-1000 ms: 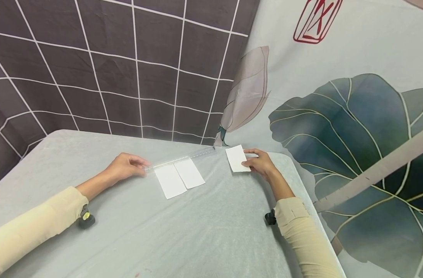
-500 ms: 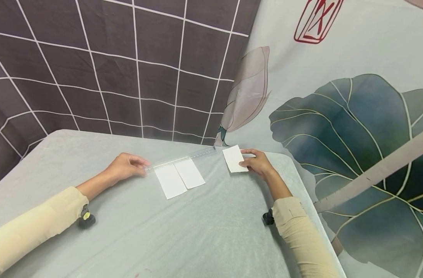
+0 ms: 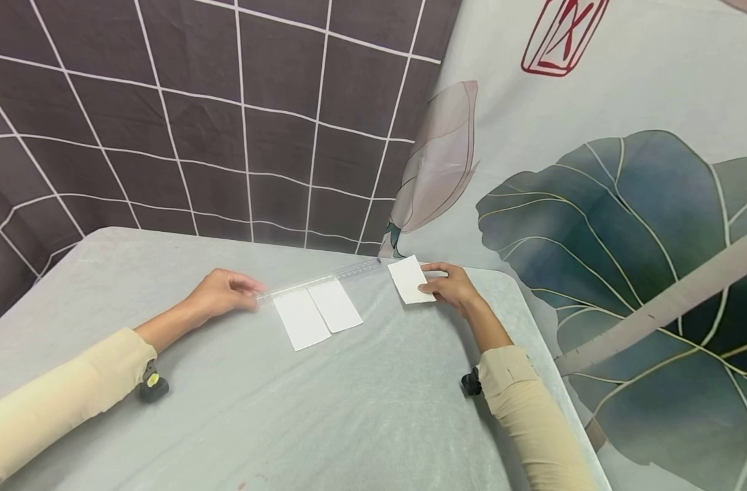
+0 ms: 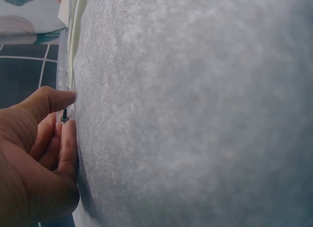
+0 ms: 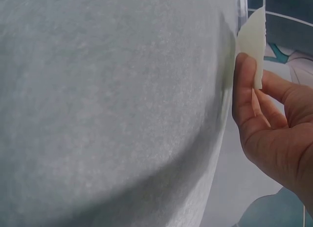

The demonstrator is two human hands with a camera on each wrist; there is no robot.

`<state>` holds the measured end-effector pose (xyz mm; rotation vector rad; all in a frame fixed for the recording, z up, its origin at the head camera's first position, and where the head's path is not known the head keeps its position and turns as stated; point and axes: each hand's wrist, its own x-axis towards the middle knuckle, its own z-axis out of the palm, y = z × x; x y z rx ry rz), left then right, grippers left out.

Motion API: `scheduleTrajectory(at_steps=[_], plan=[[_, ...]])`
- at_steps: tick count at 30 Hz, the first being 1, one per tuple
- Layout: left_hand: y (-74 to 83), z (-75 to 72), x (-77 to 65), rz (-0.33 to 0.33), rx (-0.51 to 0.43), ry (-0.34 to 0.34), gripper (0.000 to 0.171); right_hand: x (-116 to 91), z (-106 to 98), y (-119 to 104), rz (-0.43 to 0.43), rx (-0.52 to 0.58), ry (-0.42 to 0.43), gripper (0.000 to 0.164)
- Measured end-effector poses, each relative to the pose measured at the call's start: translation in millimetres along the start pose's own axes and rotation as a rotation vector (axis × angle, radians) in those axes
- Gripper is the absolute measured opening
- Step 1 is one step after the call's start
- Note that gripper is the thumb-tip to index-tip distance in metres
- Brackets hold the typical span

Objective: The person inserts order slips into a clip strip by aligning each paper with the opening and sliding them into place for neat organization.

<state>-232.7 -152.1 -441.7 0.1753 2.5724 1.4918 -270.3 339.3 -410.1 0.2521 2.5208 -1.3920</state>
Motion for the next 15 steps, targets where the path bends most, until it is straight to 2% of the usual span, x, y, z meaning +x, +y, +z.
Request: scheduleTrajectory(at_steps=[15], plan=[[-0.1,-0.1,0.6,0.005,-0.024,-0.013,0.046,1.3,6.9,-5.3,-0.019,-0.001,-0.045,0.065]])
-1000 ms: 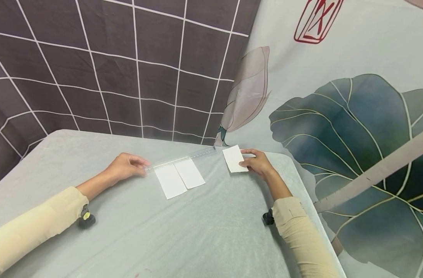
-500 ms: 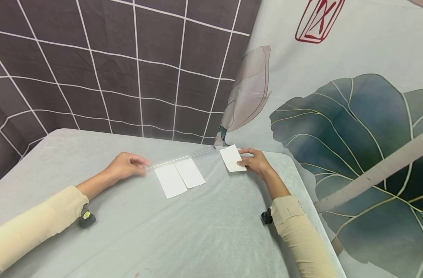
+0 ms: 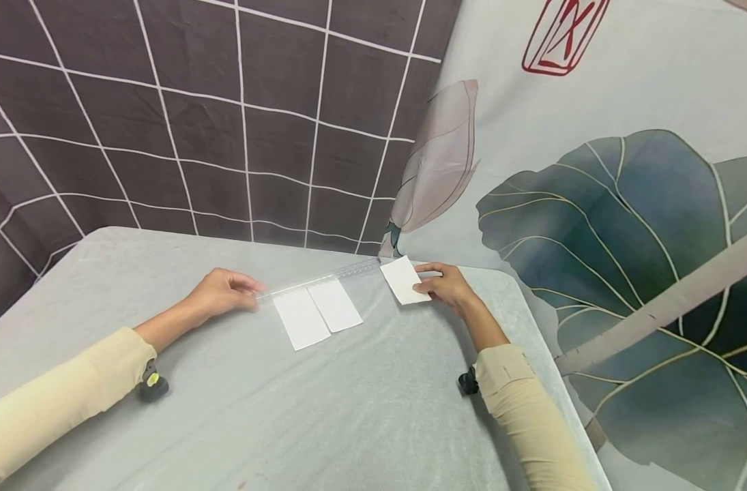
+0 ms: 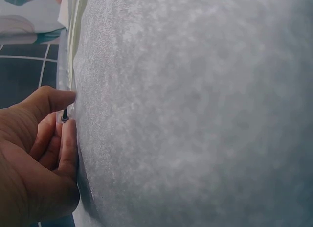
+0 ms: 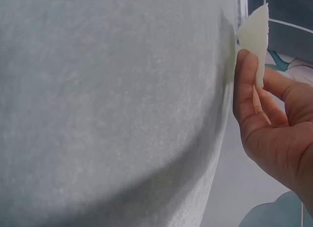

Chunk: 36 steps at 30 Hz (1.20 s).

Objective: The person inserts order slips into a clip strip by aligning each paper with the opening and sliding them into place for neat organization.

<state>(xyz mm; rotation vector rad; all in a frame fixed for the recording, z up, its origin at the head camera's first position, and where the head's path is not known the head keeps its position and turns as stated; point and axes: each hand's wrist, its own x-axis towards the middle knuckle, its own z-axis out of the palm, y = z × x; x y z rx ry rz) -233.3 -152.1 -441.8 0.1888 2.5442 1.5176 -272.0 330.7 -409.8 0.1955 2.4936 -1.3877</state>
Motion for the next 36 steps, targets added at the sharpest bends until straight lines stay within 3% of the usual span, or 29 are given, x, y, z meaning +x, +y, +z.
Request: scheduleTrajectory(at_steps=[36], plan=[[-1.4,1.0,2.4,-0.014,0.015,0.009,0.044,12.0,16.0,-6.1,0.033,0.001,0.022,0.058]])
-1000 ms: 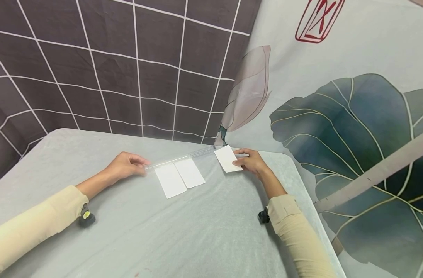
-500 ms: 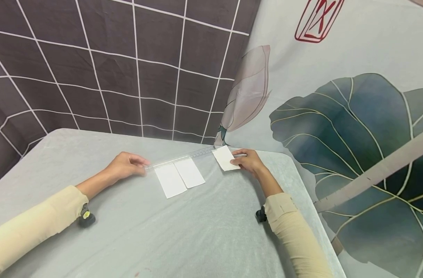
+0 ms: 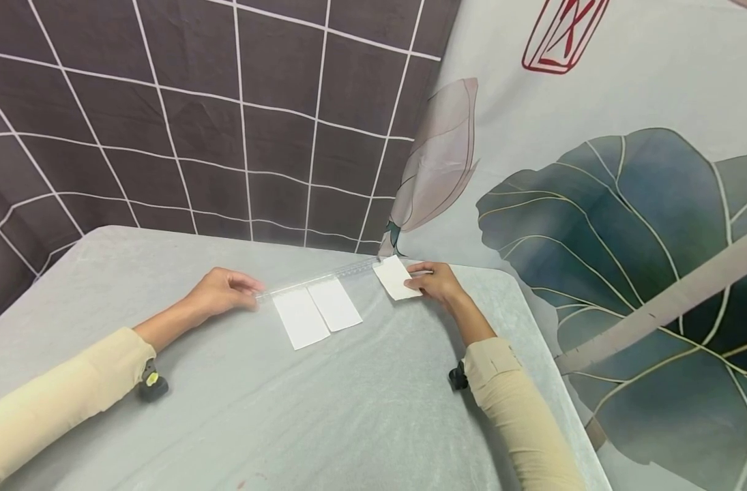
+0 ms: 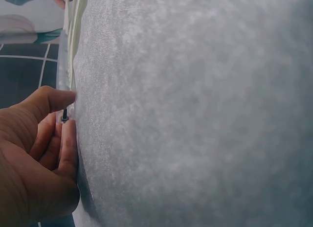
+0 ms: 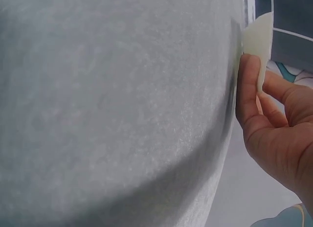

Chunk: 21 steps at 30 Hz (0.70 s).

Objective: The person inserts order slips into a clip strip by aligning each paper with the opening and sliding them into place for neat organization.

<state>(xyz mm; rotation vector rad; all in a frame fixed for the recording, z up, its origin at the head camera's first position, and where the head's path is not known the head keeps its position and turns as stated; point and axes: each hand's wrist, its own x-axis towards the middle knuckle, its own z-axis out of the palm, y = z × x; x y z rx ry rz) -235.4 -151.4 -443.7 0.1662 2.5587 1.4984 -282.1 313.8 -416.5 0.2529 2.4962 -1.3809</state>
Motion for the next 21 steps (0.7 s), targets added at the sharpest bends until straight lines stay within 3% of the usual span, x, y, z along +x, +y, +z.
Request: scheduleTrajectory(at_steps=[21], plan=[[3.9,-1.0,-2.1,-0.010,-0.010,-0.008,0.047,5.0,3.5,-5.4,-0.014,0.013,0.007,0.053]])
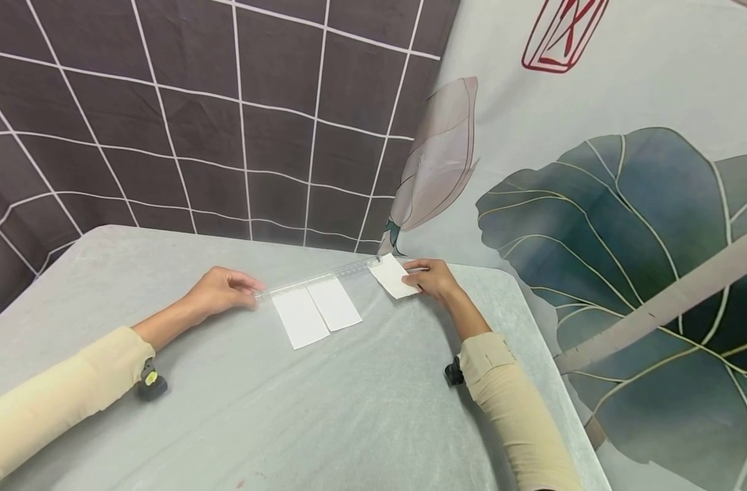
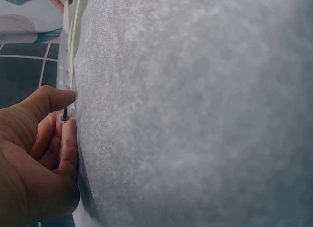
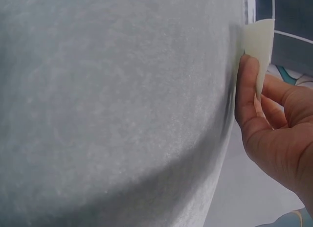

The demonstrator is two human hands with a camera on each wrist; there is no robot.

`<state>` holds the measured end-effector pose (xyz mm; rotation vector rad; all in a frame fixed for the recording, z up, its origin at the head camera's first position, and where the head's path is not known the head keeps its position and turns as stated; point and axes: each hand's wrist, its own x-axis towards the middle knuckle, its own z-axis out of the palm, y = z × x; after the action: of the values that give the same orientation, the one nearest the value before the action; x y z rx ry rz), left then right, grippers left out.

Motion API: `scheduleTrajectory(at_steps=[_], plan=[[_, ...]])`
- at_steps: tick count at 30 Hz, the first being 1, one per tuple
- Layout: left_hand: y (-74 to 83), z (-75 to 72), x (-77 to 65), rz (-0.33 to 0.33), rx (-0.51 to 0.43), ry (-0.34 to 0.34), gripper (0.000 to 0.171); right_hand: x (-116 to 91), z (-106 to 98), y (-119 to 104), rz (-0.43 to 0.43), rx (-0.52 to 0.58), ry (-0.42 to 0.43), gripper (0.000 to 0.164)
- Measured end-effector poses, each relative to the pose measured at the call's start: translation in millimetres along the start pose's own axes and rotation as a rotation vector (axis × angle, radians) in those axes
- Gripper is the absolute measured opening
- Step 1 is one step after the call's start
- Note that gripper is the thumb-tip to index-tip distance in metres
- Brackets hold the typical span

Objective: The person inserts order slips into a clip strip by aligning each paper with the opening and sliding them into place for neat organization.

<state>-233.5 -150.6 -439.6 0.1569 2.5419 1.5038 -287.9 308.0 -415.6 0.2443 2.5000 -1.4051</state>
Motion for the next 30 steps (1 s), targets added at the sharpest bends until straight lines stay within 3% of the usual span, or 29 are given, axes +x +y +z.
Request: scheduleTrajectory(at_steps=[7,30], plan=[[0.2,-0.7,0.1,0.026,-0.007,-0.003,0.047,2.8,1.7,1.2,0.000,-0.012,0.003,0.052],[1.5,0.1,-1.6,0.010,-0.020,-0.005,0.048,4.0,9.4,-2.5,0.001,-0.018,-0.007,0.051]])
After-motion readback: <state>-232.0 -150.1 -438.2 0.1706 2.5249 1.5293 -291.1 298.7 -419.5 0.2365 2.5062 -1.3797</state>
